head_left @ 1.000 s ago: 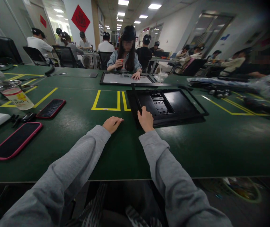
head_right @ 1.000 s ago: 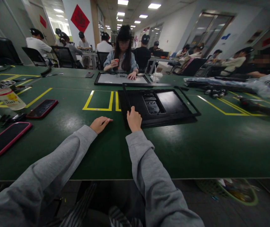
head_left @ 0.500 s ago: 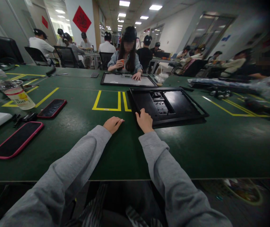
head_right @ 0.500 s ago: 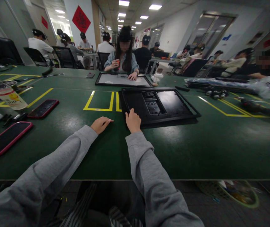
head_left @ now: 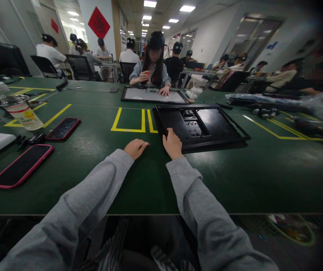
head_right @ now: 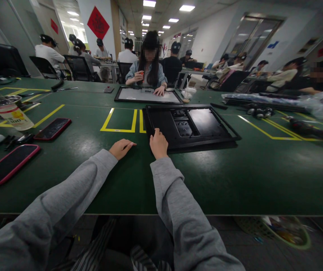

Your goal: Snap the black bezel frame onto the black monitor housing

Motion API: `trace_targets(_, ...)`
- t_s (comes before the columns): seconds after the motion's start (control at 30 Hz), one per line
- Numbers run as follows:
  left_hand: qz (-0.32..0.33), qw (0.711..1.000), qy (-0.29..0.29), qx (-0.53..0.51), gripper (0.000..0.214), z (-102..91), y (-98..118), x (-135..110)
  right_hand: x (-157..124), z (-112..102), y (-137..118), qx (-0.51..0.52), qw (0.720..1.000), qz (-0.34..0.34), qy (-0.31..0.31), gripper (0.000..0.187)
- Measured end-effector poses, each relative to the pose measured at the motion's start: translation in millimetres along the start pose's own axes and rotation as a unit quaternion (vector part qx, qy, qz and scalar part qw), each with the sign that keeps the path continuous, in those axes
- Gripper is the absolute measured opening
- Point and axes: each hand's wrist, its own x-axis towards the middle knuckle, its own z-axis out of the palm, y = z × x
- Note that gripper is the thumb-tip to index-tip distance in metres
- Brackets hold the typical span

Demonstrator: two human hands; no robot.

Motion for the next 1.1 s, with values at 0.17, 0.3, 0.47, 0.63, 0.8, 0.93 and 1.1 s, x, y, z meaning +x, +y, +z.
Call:
trace_targets(0.17,0.014,1.000,0.009,0.004,0.048,1.6,0.5,0.8,-1.1,0.9,-0.7,-0.003,1.000,-0.009,0.011,0.039)
trace_targets(0.3,0.013,1.000,0.003,0.008,0.048,1.1,0.6,0.8,-1.5,0.2,-1.1,-0.015,1.000,-0.018,0.000,0.032)
trace_targets(0.47,0.010,1.000,-0.002,0.009,0.050,0.1,0.3,0.3,-2.2,-0.4,-1.5,-0.024,0.999,-0.029,-0.007,0.031)
trace_targets(0.63,0.008,1.000,-0.004,0.016,0.049,-1.6,2.8,-0.4,-1.4,1.6,0.3,-0.030,0.999,-0.040,-0.006,0.029)
trace_targets(0.8,0.006,1.000,-0.003,0.023,0.048,-1.8,3.8,-0.4,-0.6,2.6,2.3,-0.027,0.999,-0.046,0.001,0.026)
trace_targets(0.93,0.012,1.000,-0.003,0.024,0.049,-1.1,2.2,-0.2,-0.3,4.0,3.6,-0.015,0.999,-0.049,0.007,0.024)
trace_targets(1.1,0.021,0.999,-0.005,0.029,0.049,0.2,0.4,0.2,1.8,8.1,5.7,-0.008,0.998,-0.055,0.011,0.024)
